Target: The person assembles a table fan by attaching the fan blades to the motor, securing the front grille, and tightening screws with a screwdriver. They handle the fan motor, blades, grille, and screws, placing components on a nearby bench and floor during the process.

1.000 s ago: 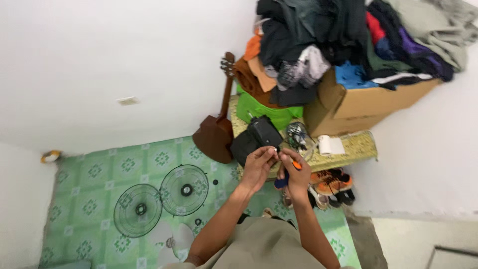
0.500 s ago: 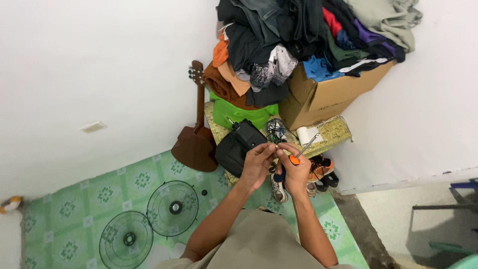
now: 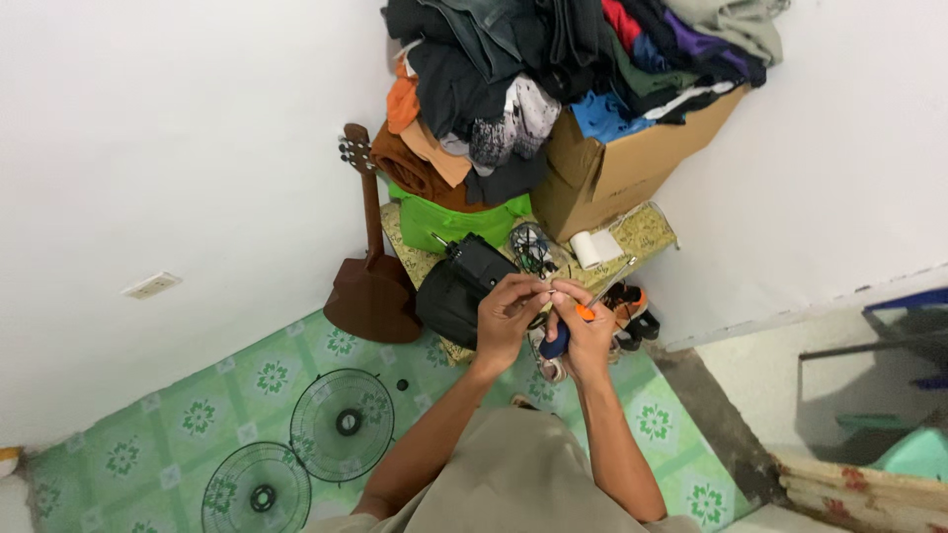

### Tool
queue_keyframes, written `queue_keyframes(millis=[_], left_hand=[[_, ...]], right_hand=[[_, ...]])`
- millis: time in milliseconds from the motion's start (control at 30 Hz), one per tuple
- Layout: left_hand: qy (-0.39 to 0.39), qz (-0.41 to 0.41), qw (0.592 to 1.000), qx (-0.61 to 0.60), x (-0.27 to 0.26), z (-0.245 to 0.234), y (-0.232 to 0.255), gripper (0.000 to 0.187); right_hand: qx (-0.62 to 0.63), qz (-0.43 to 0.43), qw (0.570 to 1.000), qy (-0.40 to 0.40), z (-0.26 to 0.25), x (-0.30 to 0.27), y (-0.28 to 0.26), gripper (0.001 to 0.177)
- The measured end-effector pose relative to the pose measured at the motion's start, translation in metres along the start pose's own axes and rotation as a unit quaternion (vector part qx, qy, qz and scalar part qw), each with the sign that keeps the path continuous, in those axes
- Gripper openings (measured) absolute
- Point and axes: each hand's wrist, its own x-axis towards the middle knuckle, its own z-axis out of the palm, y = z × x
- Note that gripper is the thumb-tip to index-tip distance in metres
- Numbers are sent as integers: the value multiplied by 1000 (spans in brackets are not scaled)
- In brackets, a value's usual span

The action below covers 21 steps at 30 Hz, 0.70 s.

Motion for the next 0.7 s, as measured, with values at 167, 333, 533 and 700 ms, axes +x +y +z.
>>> queue_keyframes(millis=[167,333,533,700], left_hand=[[-8,-26,1000,16,-5,-4,1,16],[-29,9,996,87,-10,-9,-4,19],[-46,17,992,118,-18,-15,-19,17],[-15,-173,976,-134,-27,-20,-55,13]], right_hand=[[47,51,997,30,-8,-4,12,25],[64,66,994,63,-5,-14,20,23],[9,78,994,80,-4,-28,14,23],[-39,99,989,106,-6,-40,9,23]])
